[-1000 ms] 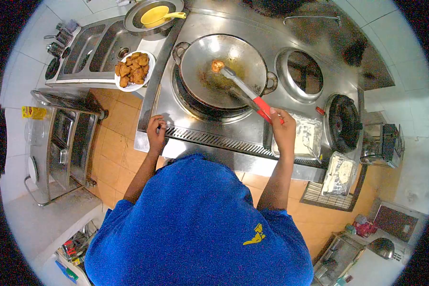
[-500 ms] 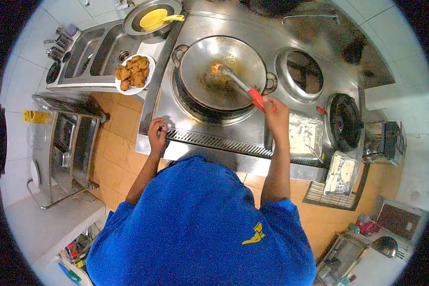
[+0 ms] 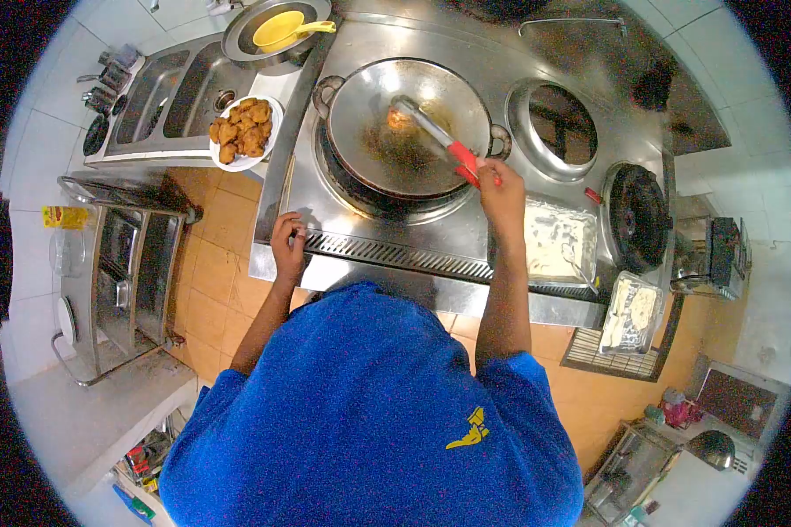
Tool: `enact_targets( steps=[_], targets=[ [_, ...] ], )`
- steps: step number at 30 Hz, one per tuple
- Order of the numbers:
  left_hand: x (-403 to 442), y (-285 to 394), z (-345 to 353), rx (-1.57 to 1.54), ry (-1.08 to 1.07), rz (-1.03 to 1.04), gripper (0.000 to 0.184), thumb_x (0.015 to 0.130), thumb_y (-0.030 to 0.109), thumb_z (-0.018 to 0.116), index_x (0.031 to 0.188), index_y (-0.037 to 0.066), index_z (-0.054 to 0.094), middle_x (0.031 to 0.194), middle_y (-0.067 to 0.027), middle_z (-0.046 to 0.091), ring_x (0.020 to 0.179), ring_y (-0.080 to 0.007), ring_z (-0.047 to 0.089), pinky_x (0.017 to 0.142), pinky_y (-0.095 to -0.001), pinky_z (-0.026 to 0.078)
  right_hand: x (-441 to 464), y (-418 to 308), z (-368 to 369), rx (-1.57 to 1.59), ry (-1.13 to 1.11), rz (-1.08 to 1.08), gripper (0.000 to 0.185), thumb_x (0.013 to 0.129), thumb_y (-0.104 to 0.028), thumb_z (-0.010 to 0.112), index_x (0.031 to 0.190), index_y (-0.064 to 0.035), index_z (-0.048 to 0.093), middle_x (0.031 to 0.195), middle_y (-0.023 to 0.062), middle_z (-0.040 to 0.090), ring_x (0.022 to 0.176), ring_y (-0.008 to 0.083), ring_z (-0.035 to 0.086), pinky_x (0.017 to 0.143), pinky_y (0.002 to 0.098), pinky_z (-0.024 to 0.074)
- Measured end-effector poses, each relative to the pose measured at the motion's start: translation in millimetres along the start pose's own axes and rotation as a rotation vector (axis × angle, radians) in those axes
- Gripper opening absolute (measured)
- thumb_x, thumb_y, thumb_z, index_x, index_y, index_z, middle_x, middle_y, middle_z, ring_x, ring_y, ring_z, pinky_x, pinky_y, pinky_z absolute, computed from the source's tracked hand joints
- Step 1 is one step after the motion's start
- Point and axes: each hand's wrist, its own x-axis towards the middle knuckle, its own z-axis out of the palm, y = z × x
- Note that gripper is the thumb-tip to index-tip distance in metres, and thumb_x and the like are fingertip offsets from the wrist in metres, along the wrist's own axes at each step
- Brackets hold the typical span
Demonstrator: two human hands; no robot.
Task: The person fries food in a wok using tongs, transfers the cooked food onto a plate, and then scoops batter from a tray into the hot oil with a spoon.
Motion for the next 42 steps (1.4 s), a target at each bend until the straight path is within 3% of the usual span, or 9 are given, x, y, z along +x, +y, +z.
enact_targets(
  steps=[3,5,7,12,18,21,33,34,42],
  targets=[
    [0.8,1.8,0.7,0.013,0.025,0.034,0.01,0.08,0.009,0.054,0.078,-0.001,0.057,0.097,-0.0172,0.057,0.091,-0.0287,0.056,0.079,-0.034,0.043,-4.5,-16.8,-12.5,0.012,-0.031,0.161,0.036,0.088,-0.032,0.057,0.096,0.0025,0.064,0.076,0.012,0.065,0.07,0.0161,0.057,0.068,0.0293,0.0453],
    [1.2,1.4,0.2,0.029,0.018,0.038,0.01,0.08,0.008,0.054,0.079,-0.001,0.057,0.098,-0.0173,0.057,0.091,-0.0286,0.056,0.08,-0.034,0.043,-5.0,-0.1,-16.7,-0.019,0.008,0.004,0.038,0.087,-0.034,0.058,0.096,0.0021,0.064,0.077,0.0123,0.066,0.073,0.0159,0.058,0.07,0.0301,0.046],
    [2.1,1.4,0.3,0.039,0.019,0.043,0.01,0.08,0.008,0.053,0.079,-0.001,0.057,0.099,-0.0174,0.057,0.092,-0.0285,0.056,0.08,-0.0339,0.043,-7.4,6.2,-20.2,-0.077,-0.028,0.033,0.038,0.087,-0.034,0.058,0.096,0.0021,0.065,0.078,0.0125,0.066,0.074,0.0159,0.059,0.072,0.0299,0.046],
    [0.2,2.5,0.3,-0.005,-0.004,-0.002,0.008,0.08,0.007,0.055,0.079,-0.001,0.057,0.1,-0.0171,0.057,0.09,-0.0275,0.056,0.078,-0.0332,0.043,-1.7,-2.2,-0.1,-0.006,0.005,-0.008,0.033,0.087,-0.032,0.058,0.094,-0.0002,0.065,0.066,0.0075,0.06,0.06,0.0116,0.051,0.058,0.0278,0.0434],
    [2.0,4.5,-0.4,0.045,0.013,0.053,0.007,0.079,0.005,0.054,0.078,-0.002,0.057,0.1,-0.0165,0.057,0.086,-0.0259,0.056,0.074,-0.0323,0.044,-11.3,-6.3,-15.8,-0.085,-0.048,0.05,0.032,0.087,-0.03,0.057,0.095,0.0001,0.064,0.069,0.0108,0.062,0.063,0.0137,0.054,0.061,0.0289,0.0444],
    [1.9,4.3,-0.7,0.04,0.005,0.056,0.008,0.079,0.005,0.054,0.077,-0.002,0.056,0.1,-0.0165,0.057,0.085,-0.0256,0.056,0.073,-0.0324,0.044,-2.9,0.5,-1.5,-0.071,-0.006,-0.037,0.033,0.088,-0.03,0.057,0.095,0.0003,0.064,0.072,0.0136,0.063,0.066,0.0163,0.056,0.065,0.0303,0.0452],
    [0.4,4.0,-0.2,-0.011,0.016,0.033,0.008,0.079,0.005,0.053,0.077,-0.002,0.057,0.098,-0.0172,0.056,0.094,-0.0278,0.055,0.08,-0.0328,0.042,1.3,-14.1,-1.6,-0.051,-0.037,0.015,0.035,0.088,-0.032,0.056,0.092,0.0017,0.064,0.073,0.0139,0.063,0.066,0.018,0.057,0.065,0.0314,0.0453],
    [0.9,5.3,-0.7,-0.024,0.0,0.024,0.009,0.08,0.006,0.053,0.077,-0.002,0.056,0.098,-0.0171,0.056,0.095,-0.028,0.054,0.081,-0.0333,0.042,4.9,-10.5,1.5,-0.042,0.018,-0.106,0.034,0.087,-0.032,0.056,0.091,0.0015,0.064,0.073,0.0137,0.063,0.066,0.0179,0.057,0.065,0.0314,0.0451],
    [0.9,1.0,-0.9,0.011,0.004,0.041,0.008,0.08,0.006,0.055,0.079,-0.001,0.057,0.099,-0.017,0.056,0.095,-0.029,0.055,0.083,-0.0341,0.042,2.8,-5.1,-0.7,-0.055,-0.007,-0.011,0.033,0.086,-0.03,0.057,0.093,0.002,0.064,0.075,0.0161,0.064,0.068,0.0197,0.059,0.067,0.0317,0.0455]
  ],
)
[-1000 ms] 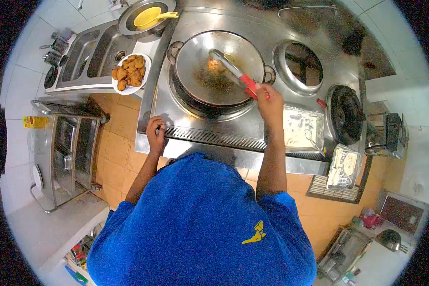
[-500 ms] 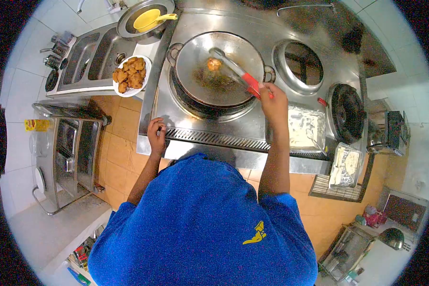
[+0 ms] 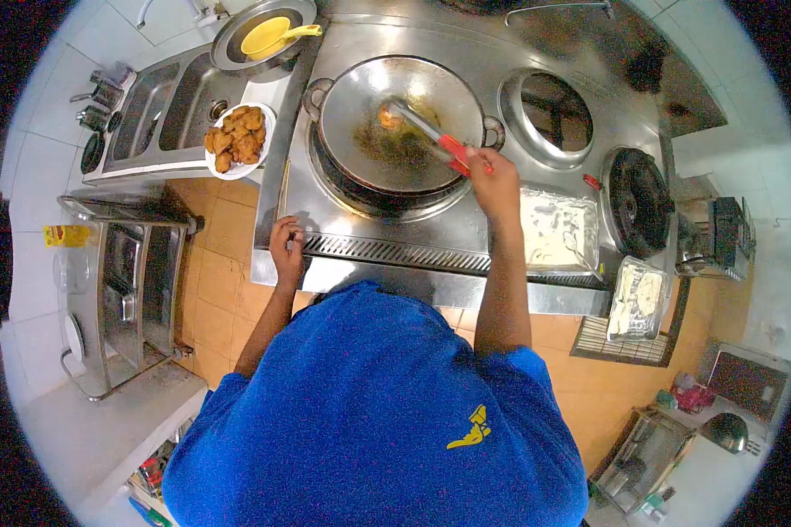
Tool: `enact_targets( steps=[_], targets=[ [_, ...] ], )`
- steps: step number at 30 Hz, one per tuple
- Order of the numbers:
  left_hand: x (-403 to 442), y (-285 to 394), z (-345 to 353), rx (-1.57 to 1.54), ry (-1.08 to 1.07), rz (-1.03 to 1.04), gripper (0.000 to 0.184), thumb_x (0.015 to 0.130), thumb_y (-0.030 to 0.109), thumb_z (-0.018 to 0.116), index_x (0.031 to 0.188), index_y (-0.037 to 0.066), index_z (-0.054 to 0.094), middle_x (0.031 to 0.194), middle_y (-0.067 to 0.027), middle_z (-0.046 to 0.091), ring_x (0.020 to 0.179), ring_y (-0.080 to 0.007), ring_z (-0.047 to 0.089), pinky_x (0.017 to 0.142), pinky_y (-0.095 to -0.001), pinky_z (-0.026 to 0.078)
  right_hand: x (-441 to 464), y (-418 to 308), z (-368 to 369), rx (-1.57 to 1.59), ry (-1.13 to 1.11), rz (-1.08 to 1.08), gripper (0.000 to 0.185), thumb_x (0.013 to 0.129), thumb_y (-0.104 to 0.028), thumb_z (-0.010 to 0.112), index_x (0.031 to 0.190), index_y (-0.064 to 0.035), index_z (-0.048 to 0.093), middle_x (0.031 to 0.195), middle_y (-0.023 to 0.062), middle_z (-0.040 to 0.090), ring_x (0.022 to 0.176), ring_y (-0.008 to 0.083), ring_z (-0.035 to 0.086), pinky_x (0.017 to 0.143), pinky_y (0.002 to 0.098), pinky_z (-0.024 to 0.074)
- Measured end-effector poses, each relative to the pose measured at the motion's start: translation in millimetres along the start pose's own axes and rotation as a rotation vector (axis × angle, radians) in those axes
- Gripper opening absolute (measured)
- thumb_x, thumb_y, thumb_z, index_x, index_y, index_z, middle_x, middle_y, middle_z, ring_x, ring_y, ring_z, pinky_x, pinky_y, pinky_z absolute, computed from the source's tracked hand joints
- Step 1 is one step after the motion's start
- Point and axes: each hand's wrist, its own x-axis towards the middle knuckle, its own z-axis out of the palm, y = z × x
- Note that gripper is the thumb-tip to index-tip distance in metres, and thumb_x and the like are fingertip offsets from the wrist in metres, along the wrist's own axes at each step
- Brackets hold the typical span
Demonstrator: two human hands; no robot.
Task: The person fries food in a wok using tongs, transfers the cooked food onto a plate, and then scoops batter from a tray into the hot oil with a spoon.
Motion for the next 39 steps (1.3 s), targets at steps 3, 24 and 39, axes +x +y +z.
enact_targets(
  steps=[3,24,39],
  targets=[
    [-1.4,0.2,0.3,-0.005,-0.004,-0.008,0.008,0.08,0.007,0.055,0.079,-0.001,0.057,0.1,-0.017,0.056,0.095,-0.0293,0.055,0.084,-0.0344,0.042,3.1,-3.4,3.8,0.03,0.033,-0.021,0.033,0.086,-0.031,0.057,0.093,0.001,0.065,0.075,0.0141,0.065,0.069,0.0183,0.059,0.067,0.031,0.0457],
    [-2.9,2.5,-0.8,-0.026,-0.003,-0.074,0.011,0.079,0.01,0.053,0.079,0.0,0.057,0.099,-0.0163,0.057,0.091,-0.0265,0.054,0.08,-0.0343,0.041,-2.2,-9.4,12.1,-0.005,0.029,-0.066,0.034,0.087,-0.033,0.057,0.094,-0.0003,0.065,0.075,0.0157,0.064,0.07,0.0202,0.061,0.068,0.0315,0.0463],
    [-0.4,2.3,-1.0,0.011,0.006,-0.019,0.01,0.079,0.009,0.054,0.08,-0.001,0.057,0.098,-0.0172,0.056,0.091,-0.0283,0.055,0.078,-0.0329,0.043,-7.3,-18.2,3.6,-0.091,0.078,-0.083,0.03,0.087,-0.03,0.057,0.095,-0.0023,0.065,0.082,0.0198,0.065,0.076,0.0317,0.064,0.069,0.0366,0.0473]
  ],
)
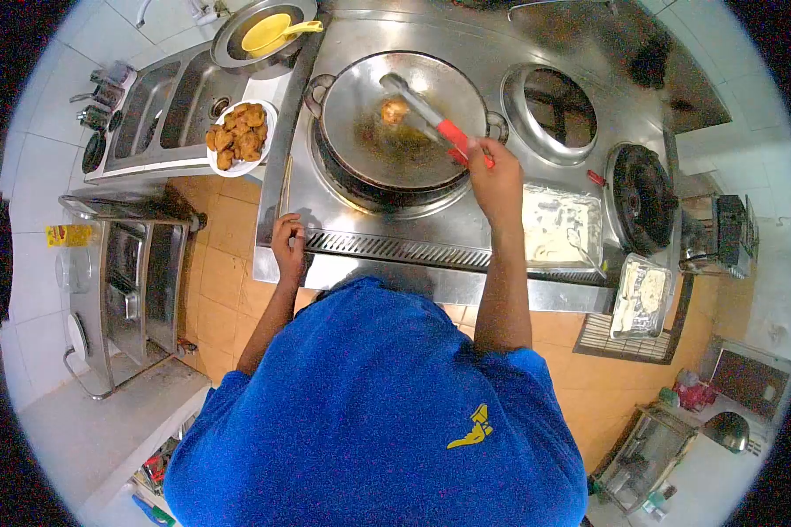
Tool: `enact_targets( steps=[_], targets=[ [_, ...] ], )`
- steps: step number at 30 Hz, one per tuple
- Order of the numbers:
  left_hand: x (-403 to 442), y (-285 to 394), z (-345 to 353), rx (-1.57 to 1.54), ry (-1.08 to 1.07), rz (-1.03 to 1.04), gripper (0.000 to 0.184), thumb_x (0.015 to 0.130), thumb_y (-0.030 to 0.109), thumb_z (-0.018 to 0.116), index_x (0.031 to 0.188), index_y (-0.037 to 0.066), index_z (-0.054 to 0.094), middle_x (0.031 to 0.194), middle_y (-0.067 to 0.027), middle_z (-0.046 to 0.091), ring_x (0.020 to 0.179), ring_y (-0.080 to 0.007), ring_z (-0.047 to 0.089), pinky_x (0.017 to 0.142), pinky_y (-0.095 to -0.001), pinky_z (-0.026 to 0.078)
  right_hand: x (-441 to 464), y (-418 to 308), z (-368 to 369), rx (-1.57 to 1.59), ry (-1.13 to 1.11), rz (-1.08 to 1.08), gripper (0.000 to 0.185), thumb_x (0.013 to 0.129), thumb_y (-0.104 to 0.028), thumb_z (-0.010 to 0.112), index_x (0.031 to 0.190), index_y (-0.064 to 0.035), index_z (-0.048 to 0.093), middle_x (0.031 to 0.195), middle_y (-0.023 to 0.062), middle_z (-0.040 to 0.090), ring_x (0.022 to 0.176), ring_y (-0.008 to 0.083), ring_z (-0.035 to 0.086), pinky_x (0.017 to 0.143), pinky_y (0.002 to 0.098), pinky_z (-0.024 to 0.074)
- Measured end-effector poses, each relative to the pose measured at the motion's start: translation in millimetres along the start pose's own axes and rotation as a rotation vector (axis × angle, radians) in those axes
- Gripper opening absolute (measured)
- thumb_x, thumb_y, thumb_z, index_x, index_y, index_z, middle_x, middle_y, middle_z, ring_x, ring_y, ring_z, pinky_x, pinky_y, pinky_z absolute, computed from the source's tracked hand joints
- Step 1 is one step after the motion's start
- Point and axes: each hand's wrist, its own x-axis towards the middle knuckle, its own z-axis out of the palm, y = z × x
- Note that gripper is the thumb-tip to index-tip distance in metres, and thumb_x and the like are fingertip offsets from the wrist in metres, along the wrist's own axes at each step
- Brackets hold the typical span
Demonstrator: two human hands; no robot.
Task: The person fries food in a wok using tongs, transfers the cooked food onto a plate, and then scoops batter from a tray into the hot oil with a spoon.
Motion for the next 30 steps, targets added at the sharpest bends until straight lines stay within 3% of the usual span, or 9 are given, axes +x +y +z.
enact_targets(
  steps=[4,13,16,19,26,30],
  targets=[
    [-0.5,-3.0,0.5,0.015,0.019,0.017,0.01,0.079,0.009,0.054,0.08,-0.001,0.057,0.099,-0.0173,0.056,0.093,-0.0289,0.055,0.08,-0.0337,0.043,-0.6,17.8,9.2,0.022,-0.017,-0.068,0.031,0.087,-0.031,0.057,0.094,-0.0021,0.065,0.081,0.0193,0.065,0.075,0.031,0.063,0.068,0.0363,0.0469],
    [-0.1,-3.7,-0.3,0.023,0.005,0.031,0.011,0.079,0.01,0.053,0.081,-0.001,0.057,0.101,-0.0164,0.057,0.095,-0.0287,0.054,0.084,-0.0355,0.041,-6.6,6.7,-2.4,0.021,-0.054,0.09,0.026,0.088,-0.026,0.056,0.092,-0.0024,0.065,0.078,0.018,0.065,0.071,0.0245,0.062,0.068,0.0328,0.0467],
    [-1.0,2.8,-1.4,-0.023,-0.005,-0.043,0.011,0.08,0.01,0.054,0.081,-0.001,0.057,0.1,-0.0164,0.057,0.095,-0.0286,0.054,0.083,-0.0353,0.041,-4.6,16.5,6.7,0.037,-0.055,-0.01,0.027,0.088,-0.027,0.056,0.092,-0.0014,0.065,0.075,0.0164,0.065,0.068,0.0222,0.061,0.067,0.0325,0.0466],
    [1.1,4.8,-0.7,-0.003,-0.002,0.011,0.012,0.081,0.009,0.053,0.079,-0.002,0.057,0.099,-0.016,0.056,0.085,-0.0234,0.054,0.074,-0.0305,0.043,-0.6,2.4,5.4,0.101,0.01,0.014,0.029,0.087,-0.028,0.056,0.093,-0.0013,0.065,0.076,0.0158,0.065,0.068,0.0222,0.061,0.067,0.0321,0.0465],
    [1.4,0.6,0.6,0.002,0.017,0.041,0.011,0.078,0.007,0.053,0.078,-0.002,0.057,0.099,-0.0162,0.056,0.084,-0.0232,0.054,0.073,-0.0302,0.043,-8.9,9.1,-12.7,0.0,-0.065,0.025,0.031,0.087,-0.03,0.057,0.092,0.0002,0.065,0.077,0.0169,0.065,0.069,0.0227,0.062,0.067,0.0317,0.0467],
    [0.3,1.5,0.6,0.022,0.004,0.052,0.011,0.078,0.008,0.053,0.078,-0.002,0.057,0.098,-0.0162,0.056,0.084,-0.0235,0.054,0.073,-0.0304,0.043,-3.4,5.4,-3.1,0.025,0.008,0.016,0.031,0.086,-0.03,0.057,0.092,-0.0005,0.065,0.079,0.0176,0.065,0.072,0.0229,0.063,0.069,0.0319,0.047]
  ],
)
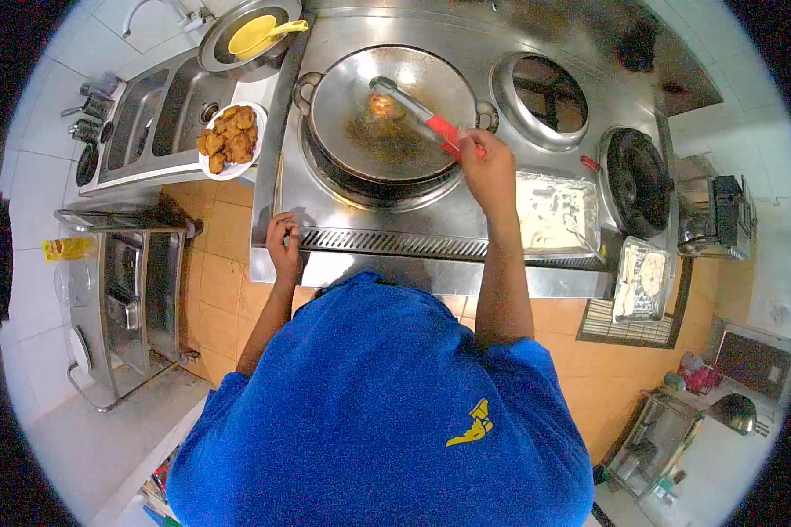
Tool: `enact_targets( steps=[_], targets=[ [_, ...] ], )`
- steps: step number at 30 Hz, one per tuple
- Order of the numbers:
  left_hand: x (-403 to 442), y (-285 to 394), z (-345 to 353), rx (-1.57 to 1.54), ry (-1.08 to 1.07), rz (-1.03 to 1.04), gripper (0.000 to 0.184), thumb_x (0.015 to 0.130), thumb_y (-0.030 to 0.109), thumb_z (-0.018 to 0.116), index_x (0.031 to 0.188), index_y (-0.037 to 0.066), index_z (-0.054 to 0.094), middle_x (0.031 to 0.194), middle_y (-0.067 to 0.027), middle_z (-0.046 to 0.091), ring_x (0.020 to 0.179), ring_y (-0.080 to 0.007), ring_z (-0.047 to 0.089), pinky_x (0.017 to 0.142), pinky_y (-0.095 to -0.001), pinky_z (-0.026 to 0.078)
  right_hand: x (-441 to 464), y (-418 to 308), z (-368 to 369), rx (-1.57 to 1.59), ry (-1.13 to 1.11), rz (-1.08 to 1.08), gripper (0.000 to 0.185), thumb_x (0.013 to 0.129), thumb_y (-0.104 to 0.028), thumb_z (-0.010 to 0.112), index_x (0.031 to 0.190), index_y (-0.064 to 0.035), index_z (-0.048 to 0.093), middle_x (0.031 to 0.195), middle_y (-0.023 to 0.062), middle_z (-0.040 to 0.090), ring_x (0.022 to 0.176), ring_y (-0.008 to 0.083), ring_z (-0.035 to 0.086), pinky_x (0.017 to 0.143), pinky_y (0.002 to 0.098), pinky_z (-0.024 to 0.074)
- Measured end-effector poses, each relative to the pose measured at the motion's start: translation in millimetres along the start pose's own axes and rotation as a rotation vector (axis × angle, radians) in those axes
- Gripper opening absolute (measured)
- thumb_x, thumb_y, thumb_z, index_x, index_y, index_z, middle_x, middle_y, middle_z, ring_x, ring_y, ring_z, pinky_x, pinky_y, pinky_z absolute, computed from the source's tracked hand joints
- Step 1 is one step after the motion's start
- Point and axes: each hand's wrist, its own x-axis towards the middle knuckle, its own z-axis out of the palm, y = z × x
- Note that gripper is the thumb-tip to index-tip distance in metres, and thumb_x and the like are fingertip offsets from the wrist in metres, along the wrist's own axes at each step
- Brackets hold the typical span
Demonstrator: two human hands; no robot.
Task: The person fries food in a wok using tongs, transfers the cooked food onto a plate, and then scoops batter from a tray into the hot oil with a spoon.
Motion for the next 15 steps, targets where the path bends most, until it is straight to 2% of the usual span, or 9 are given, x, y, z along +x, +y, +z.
enact_targets(
  steps=[2,5,8,11,15],
  targets=[
    [1.1,-0.8,-1.1,0.001,-0.001,-0.015,0.012,0.078,0.008,0.053,0.079,-0.002,0.057,0.098,-0.0162,0.056,0.084,-0.0243,0.054,0.074,-0.0308,0.043,-1.9,-10.6,-4.3,0.047,0.036,-0.012,0.031,0.086,-0.03,0.057,0.092,-0.0008,0.065,0.081,0.0184,0.065,0.074,0.0243,0.063,0.07,0.0326,0.0473],
    [0.2,-0.3,-1.2,-0.024,0.004,-0.038,0.012,0.078,0.009,0.053,0.079,-0.002,0.057,0.099,-0.0161,0.056,0.085,-0.025,0.055,0.075,-0.031,0.043,-4.5,-0.6,-14.1,0.032,-0.024,-0.025,0.031,0.087,-0.031,0.057,0.092,-0.0012,0.066,0.081,0.0184,0.065,0.074,0.0249,0.063,0.07,0.033,0.0473],
    [-1.5,-2.8,-0.4,-0.006,0.023,-0.024,0.012,0.079,0.01,0.054,0.08,-0.002,0.058,0.1,-0.0157,0.056,0.086,-0.024,0.054,0.075,-0.0305,0.043,-1.4,11.7,-3.8,-0.064,-0.032,-0.107,0.031,0.087,-0.031,0.057,0.092,-0.0012,0.066,0.079,0.0176,0.065,0.073,0.0241,0.063,0.069,0.0327,0.0472],
    [-1.7,-4.8,0.0,-0.013,0.01,-0.024,0.011,0.08,0.009,0.054,0.079,-0.001,0.058,0.1,-0.0155,0.056,0.088,-0.0247,0.054,0.076,-0.0313,0.043,3.9,-1.1,1.7,0.003,-0.056,0.026,0.031,0.087,-0.03,0.057,0.092,-0.0013,0.066,0.078,0.0169,0.065,0.073,0.023,0.063,0.069,0.0326,0.0472],
    [-0.8,-1.4,-2.6,-0.03,-0.001,-0.07,0.011,0.079,0.01,0.054,0.079,-0.001,0.057,0.1,-0.0156,0.057,0.092,-0.0269,0.054,0.08,-0.0336,0.042,1.5,-3.8,-9.9,0.014,-0.024,0.032,0.031,0.085,-0.03,0.057,0.093,-0.0007,0.065,0.079,0.0188,0.065,0.073,0.025,0.064,0.069,0.0337,0.0475]
  ],
)
